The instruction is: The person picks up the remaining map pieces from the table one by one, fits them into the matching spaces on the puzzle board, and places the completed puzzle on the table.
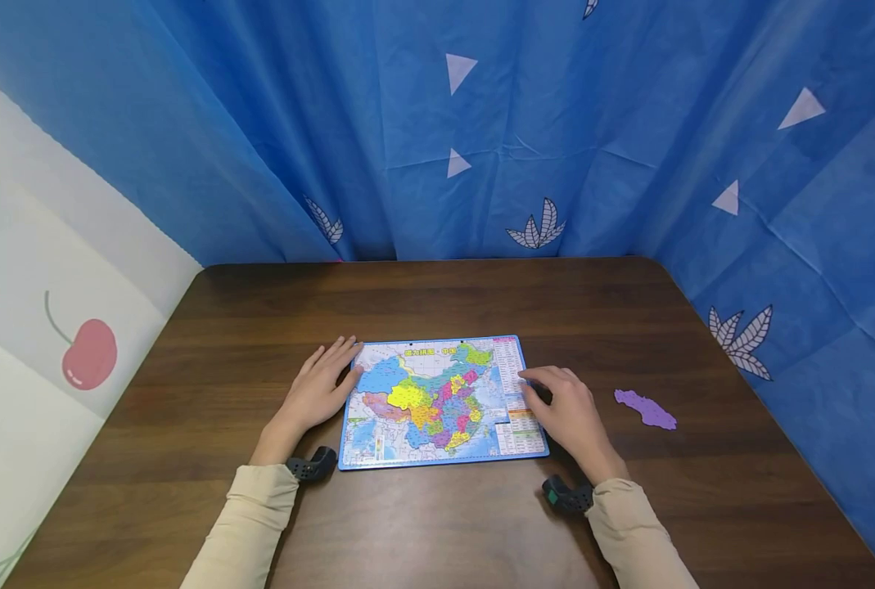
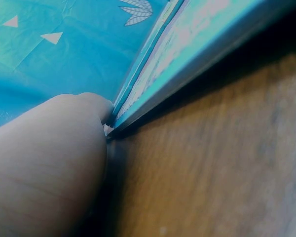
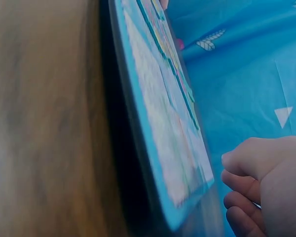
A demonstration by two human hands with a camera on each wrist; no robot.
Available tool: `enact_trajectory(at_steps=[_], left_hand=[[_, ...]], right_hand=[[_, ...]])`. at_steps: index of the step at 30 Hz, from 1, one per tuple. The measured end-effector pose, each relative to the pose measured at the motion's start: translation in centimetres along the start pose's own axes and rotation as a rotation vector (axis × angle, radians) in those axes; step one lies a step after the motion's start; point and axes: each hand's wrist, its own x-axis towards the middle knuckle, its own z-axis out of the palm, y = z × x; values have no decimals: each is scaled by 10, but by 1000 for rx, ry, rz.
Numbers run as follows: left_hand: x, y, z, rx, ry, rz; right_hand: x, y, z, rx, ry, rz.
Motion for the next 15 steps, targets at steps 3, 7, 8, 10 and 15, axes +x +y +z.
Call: enact_trajectory(at_steps=[3, 7, 8, 10, 15], left_hand=[[0, 0, 0, -1, -2, -2], [0, -1, 0, 0, 1, -4], [0, -1, 0, -1, 2, -4], [0, -1, 0, -2, 2, -5], [0, -1, 1, -1, -3, -7]], right_hand=[[-4, 3, -3, -17, -4, 20], [-8, 9, -6, -32, -6, 34], [-9, 11, -7, -33, -7, 36], [-10, 14, -8, -35, -6, 39], [-15, 22, -13, -43, -4, 50]])
